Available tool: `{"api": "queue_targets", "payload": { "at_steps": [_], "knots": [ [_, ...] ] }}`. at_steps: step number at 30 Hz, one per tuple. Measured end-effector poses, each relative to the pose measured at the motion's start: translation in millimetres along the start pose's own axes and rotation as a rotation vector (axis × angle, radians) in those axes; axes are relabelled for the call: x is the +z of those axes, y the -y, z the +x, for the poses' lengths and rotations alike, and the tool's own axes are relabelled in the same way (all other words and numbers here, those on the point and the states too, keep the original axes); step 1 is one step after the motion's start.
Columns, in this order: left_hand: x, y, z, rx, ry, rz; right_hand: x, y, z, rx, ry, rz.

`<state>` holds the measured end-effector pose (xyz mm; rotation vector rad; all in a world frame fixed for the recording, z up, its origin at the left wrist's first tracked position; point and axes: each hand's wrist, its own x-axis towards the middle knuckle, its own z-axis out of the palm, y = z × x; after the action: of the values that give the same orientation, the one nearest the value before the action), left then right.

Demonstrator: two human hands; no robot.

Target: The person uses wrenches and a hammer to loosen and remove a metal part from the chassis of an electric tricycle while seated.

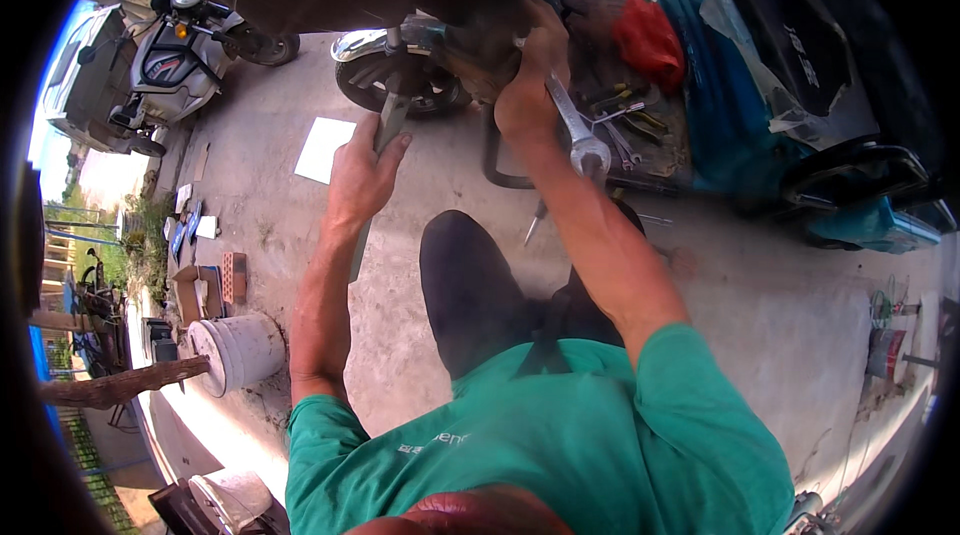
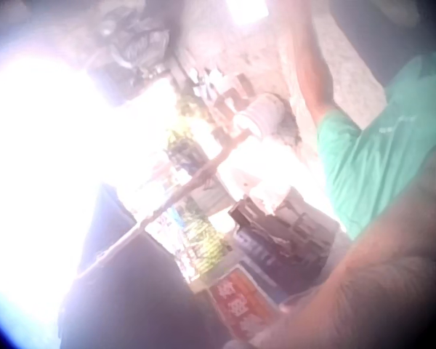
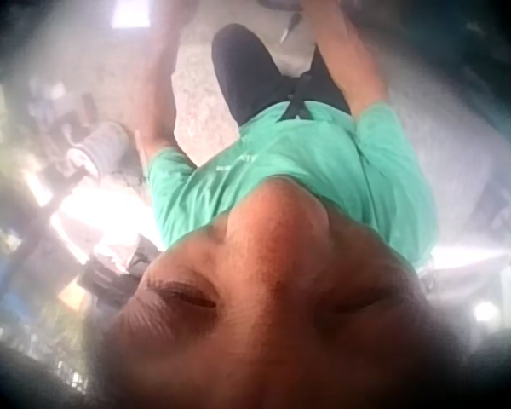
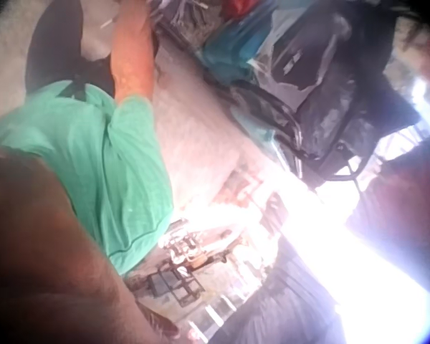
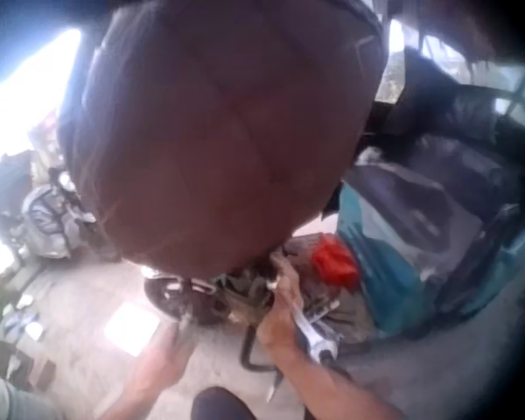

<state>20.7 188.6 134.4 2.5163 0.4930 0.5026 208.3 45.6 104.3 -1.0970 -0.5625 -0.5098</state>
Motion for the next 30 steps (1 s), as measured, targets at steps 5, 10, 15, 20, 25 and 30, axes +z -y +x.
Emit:
{"api": "queue_targets", "payload": {
  "at_steps": [5,10,15,20,25,30],
  "knots": [
    [32.6,48.2,-51.7,-0.379,0.025,-0.545,-4.8,7.6,0.0,-0.040,0.046,-0.092],
    [113.2,176.4,-164.0,-1.057,0.036,-1.109,-12.2,12.8,5.2,0.020,0.109,-0.059],
    [161.8,211.1,-295.1,-1.514,-0.277,-1.598,-20.3,54.0,8.5,0.176,0.185,-0.061],
    [152.4,178.1,-314.5,-1.404,-0.214,-1.809,-50.9,33.9,2.7,-0.199,0.354,-0.292],
    [122.5,81.8,-201.8,-0.909,-0.028,-2.143,-44.3,35.4,-3.3,-0.457,0.391,-0.468],
    [124.8,-19.7,-105.3,-0.697,0.210,-2.140,-45.0,17.7,-10.5,-0.470,0.375,-0.545]
  ]
}}
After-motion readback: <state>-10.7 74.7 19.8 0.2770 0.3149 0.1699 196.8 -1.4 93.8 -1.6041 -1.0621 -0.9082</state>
